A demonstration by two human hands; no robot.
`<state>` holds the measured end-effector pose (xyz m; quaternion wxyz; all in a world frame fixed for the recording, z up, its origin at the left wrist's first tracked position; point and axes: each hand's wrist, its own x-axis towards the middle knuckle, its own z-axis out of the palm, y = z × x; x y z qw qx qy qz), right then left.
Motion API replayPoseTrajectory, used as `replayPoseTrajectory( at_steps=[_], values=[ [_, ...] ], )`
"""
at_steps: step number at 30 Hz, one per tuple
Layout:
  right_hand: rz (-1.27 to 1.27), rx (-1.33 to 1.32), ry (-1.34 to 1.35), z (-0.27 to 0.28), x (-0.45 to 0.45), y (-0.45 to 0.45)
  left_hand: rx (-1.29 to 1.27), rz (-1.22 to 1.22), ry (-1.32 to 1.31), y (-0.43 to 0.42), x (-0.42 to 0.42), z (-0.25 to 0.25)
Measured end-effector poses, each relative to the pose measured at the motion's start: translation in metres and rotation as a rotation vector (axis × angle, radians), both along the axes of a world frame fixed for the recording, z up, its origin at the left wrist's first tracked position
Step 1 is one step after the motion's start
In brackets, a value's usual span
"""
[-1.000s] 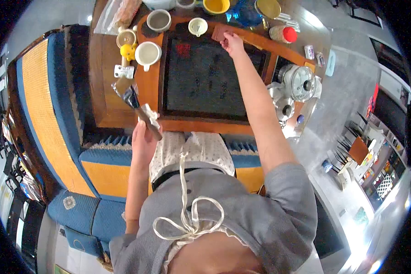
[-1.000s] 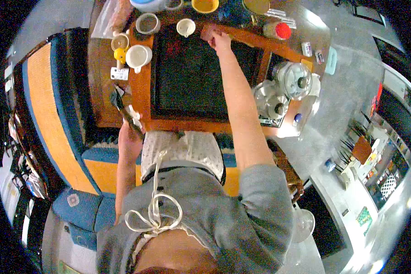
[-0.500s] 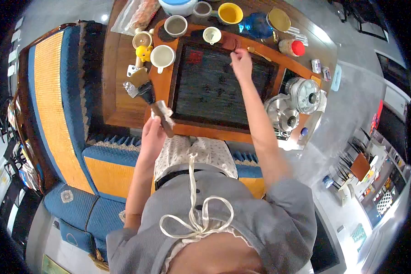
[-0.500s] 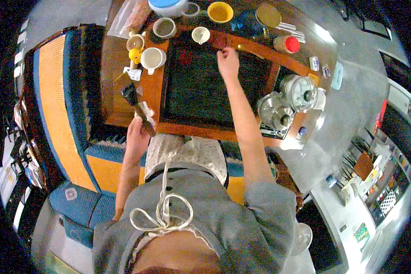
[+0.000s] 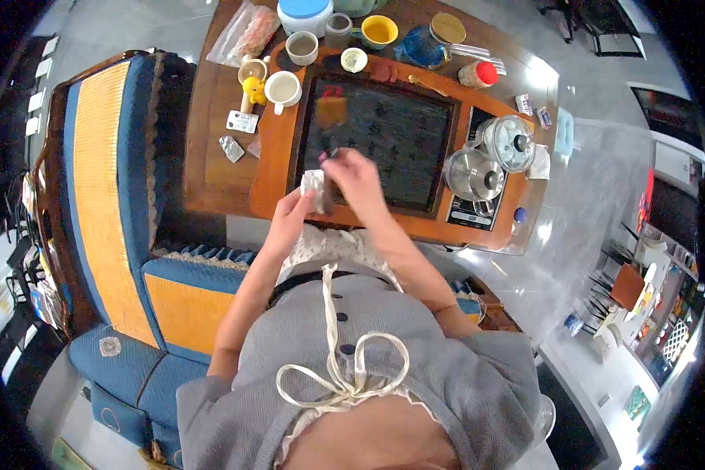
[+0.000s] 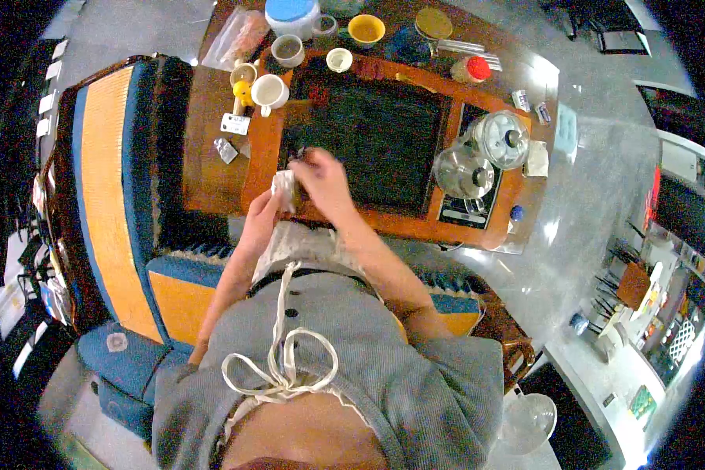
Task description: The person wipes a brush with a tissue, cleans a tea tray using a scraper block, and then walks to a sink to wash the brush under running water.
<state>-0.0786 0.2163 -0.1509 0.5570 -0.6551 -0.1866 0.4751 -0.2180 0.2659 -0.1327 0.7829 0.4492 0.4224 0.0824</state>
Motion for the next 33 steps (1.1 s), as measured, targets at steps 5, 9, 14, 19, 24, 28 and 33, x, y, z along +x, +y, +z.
replayPoseTrajectory(
  at_steps=[5,9,14,19,24,28,33],
  values=[
    [-0.139,0.123,0.175,0.023,0.037,-0.043,-0.069,0.198,-0.06,-0.029,-0.017,0.005],
    [-0.115,-0.045,0.002,0.025,0.04,-0.096,-0.049,0.129,0.007,-0.052,-0.022,-0.002],
    [-0.165,-0.144,0.02,0.014,-0.007,-0.164,0.06,-0.165,-0.02,-0.106,0.012,0.013],
    [-0.303,0.055,0.086,-0.017,-0.03,-0.234,-0.338,-0.138,-0.132,-0.165,0.04,-0.014],
    [-0.501,0.018,0.195,-0.016,-0.035,-0.299,-0.584,-0.366,-0.046,-0.199,0.066,-0.013],
    [-0.816,-0.097,-0.053,-0.027,-0.056,-0.338,-0.155,-0.85,0.083,-0.244,0.093,-0.039],
    [-1.141,-0.018,0.131,0.003,-0.033,-0.409,-0.416,-0.916,0.085,-0.306,0.115,-0.035]
  ],
)
